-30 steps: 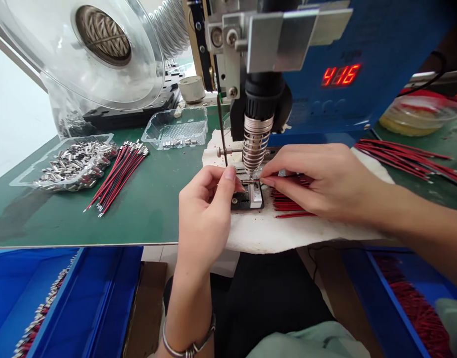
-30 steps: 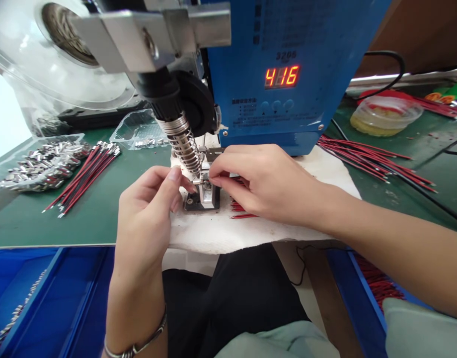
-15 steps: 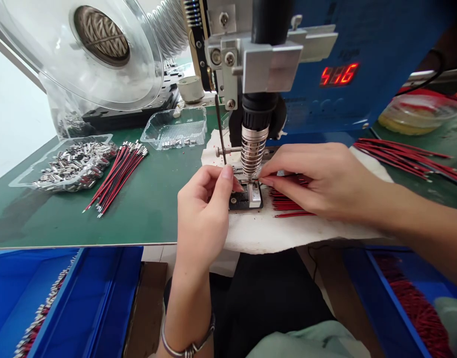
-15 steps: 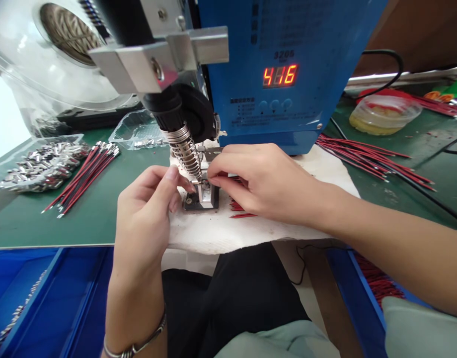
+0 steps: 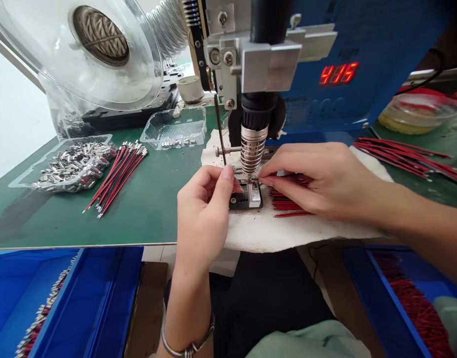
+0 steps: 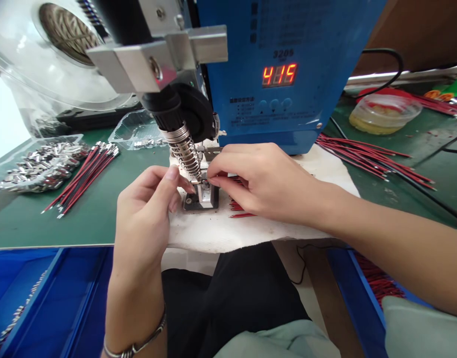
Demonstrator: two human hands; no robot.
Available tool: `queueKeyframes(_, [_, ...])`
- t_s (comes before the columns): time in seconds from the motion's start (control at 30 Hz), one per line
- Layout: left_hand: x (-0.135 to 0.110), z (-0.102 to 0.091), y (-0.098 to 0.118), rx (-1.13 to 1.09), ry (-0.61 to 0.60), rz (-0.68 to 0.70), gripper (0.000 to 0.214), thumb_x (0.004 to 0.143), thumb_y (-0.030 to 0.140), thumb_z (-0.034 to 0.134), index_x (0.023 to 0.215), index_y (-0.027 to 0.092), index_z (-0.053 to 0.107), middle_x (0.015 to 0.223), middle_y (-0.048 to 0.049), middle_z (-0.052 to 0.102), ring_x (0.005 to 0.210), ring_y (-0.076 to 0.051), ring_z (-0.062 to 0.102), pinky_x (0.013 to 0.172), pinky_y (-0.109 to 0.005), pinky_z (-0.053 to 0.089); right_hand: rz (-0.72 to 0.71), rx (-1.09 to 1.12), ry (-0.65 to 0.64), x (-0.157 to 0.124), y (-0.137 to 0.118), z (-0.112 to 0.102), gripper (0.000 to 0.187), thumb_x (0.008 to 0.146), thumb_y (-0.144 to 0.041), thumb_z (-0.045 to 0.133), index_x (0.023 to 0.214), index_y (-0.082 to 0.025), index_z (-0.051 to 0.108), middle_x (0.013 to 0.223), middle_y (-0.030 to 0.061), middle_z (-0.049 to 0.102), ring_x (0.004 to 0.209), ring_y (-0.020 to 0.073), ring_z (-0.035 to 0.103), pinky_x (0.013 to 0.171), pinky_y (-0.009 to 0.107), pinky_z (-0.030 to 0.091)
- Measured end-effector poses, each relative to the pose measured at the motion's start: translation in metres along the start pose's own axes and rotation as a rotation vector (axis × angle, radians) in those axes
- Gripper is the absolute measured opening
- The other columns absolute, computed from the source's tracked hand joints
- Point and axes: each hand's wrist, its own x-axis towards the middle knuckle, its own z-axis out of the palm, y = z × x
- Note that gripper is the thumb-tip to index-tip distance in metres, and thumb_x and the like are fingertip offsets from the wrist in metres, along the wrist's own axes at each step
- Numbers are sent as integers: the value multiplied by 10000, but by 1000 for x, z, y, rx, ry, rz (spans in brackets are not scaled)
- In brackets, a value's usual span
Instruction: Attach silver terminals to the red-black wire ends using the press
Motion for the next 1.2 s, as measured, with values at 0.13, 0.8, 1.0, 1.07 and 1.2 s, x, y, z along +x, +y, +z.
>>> queueKeyframes(0.13, [0, 0, -1, 19, 2, 4, 356, 1129, 340, 747, 790, 233, 739, 711, -11, 687, 704, -160, 661, 687, -290, 563, 6, 6, -3, -1, 0, 0, 202, 1147, -219, 619, 1077, -252, 806, 1000, 36, 841, 809, 196, 768, 713, 326, 565])
queueKeyframes(0.8, [2, 2, -2, -5, 13, 29, 348, 1118, 253, 735, 771, 224, 749, 625, 34, 568, 595, -116, 533, 664, -245, 533, -35, 3, 62, -2, 0, 2, 130, 1133, -173, 710, 1100, -204, 831, 981, 27, 839, 826, 159, 777, 733, 298, 587])
queueKeyframes(1.0, [1, 3, -2, -18, 17, 41, 350, 1109, 241, 746, 759, 222, 744, 614, 40, 556, 582, -109, 518, 644, -234, 521, -36, 1, 66, -1, 0, 2, 131, 1129, -159, 717, 1117, -164, 848, 989, 44, 837, 844, 160, 774, 744, 298, 580])
queueKeyframes(1.07, [1, 3, -1, -17, 15, 39, 351, 1111, 247, 745, 761, 222, 746, 611, 41, 551, 582, -110, 515, 649, -234, 525, -41, -2, 67, -1, 0, 2, 136, 1129, -158, 716, 1117, -159, 851, 983, 45, 837, 838, 159, 772, 744, 297, 579])
queueKeyframes(1.2, [1, 2, -2, -8, 23, 32, 347, 1111, 253, 747, 765, 223, 746, 624, 32, 581, 596, -116, 542, 659, -240, 537, -37, -2, 71, -1, 0, 3, 135, 1126, -161, 714, 1103, -175, 846, 974, 45, 836, 827, 169, 778, 730, 306, 582])
